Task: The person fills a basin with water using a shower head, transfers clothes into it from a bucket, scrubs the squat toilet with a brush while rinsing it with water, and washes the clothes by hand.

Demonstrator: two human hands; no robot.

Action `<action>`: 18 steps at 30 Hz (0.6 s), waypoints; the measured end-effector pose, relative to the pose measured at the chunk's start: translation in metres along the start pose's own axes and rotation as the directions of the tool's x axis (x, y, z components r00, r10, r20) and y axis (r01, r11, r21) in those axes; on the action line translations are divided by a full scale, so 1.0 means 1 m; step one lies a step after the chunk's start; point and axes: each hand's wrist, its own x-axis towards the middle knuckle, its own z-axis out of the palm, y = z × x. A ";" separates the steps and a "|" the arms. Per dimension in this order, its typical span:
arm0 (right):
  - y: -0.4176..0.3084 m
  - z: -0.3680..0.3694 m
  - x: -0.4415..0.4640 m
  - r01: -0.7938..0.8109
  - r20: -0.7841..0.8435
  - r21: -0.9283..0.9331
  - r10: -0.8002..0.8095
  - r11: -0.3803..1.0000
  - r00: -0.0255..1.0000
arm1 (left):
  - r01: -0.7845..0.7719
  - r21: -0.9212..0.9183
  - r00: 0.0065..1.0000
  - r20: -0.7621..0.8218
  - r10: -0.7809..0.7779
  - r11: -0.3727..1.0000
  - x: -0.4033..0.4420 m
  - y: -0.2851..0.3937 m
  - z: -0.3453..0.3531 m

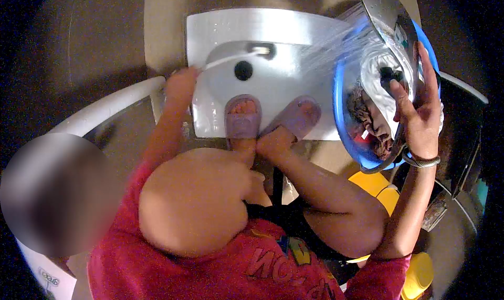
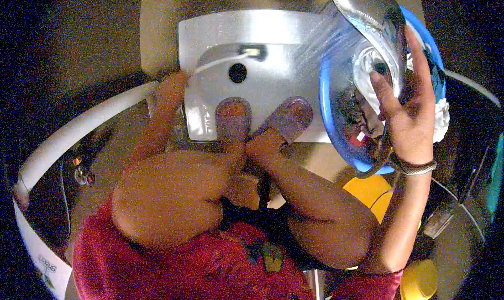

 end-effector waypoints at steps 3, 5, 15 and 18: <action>-0.006 -0.002 -0.004 -0.077 0.024 -0.006 0.078 0.997 0.997 | 0.063 0.003 0.940 0.335 -0.061 0.998 -0.030 0.063 -0.104; -0.006 0.001 -0.002 -0.049 0.035 -0.036 0.051 0.998 0.998 | -0.027 -0.109 0.818 0.569 0.085 0.994 -0.036 0.150 -0.205; -0.017 -0.003 0.005 0.056 0.051 -0.110 -0.051 0.992 0.997 | 0.158 0.378 0.874 0.377 -0.307 0.912 -0.027 0.003 -0.066; -0.001 -0.024 -0.009 -0.097 -0.055 -0.134 0.090 0.986 0.994 | 0.031 0.220 0.877 0.463 -0.133 0.975 -0.039 0.030 -0.069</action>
